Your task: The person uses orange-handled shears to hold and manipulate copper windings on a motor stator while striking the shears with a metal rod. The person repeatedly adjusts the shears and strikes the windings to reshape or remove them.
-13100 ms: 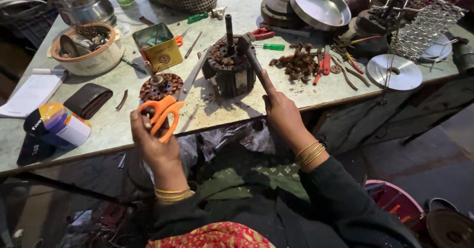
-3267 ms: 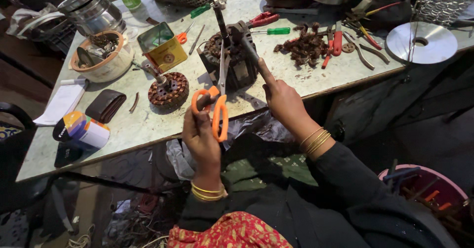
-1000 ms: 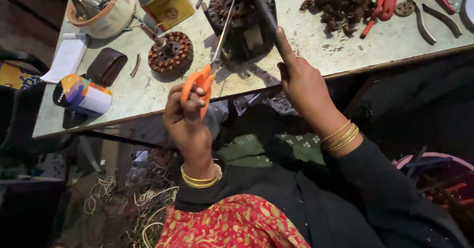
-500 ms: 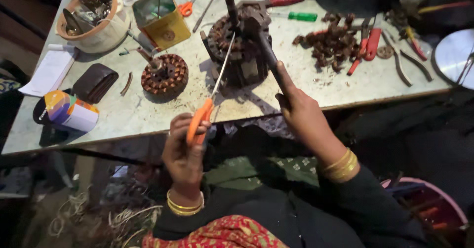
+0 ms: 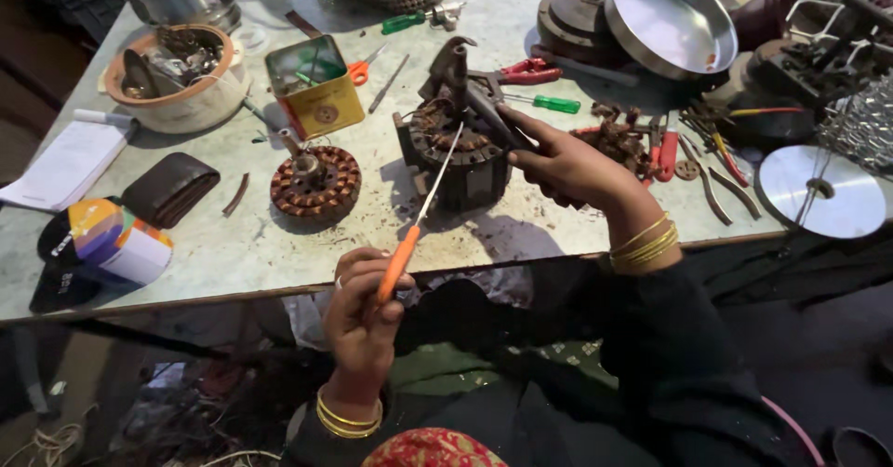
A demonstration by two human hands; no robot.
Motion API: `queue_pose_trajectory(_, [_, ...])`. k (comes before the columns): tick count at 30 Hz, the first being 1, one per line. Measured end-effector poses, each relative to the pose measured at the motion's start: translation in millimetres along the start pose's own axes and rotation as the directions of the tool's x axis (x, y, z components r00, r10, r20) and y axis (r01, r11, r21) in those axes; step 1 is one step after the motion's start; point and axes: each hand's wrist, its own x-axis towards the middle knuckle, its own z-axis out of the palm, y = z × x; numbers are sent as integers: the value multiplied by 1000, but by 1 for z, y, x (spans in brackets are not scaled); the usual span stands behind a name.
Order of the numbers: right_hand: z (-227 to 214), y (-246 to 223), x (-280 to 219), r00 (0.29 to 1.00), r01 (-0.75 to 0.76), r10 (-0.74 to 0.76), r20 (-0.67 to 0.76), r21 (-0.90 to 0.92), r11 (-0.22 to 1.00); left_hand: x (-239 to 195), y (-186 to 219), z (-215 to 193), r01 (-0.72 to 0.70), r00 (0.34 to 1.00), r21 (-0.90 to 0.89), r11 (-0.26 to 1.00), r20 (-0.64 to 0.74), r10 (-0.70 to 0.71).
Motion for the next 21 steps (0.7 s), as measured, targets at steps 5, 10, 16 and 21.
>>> queue_pose_trajectory(5, [5,-7,-15,998,-56,56,-7,17,998,1,4,-5,38,999,-40,999,-1,-38])
queue_pose_trajectory(10, [10,-8,-34,998,-61,61,-15,-2,998,-2,15,-14,29,999,-18,999,43,-29])
queue_pose_trajectory(16, [12,9,-52,998,-66,66,0,-15,998,-10,35,-29,-2,988,8,1000,156,1])
queue_pose_trajectory(21, [17,36,-62,973,219,-230,-38,-189,957,-13,47,-39,-40,979,-15,999,201,42])
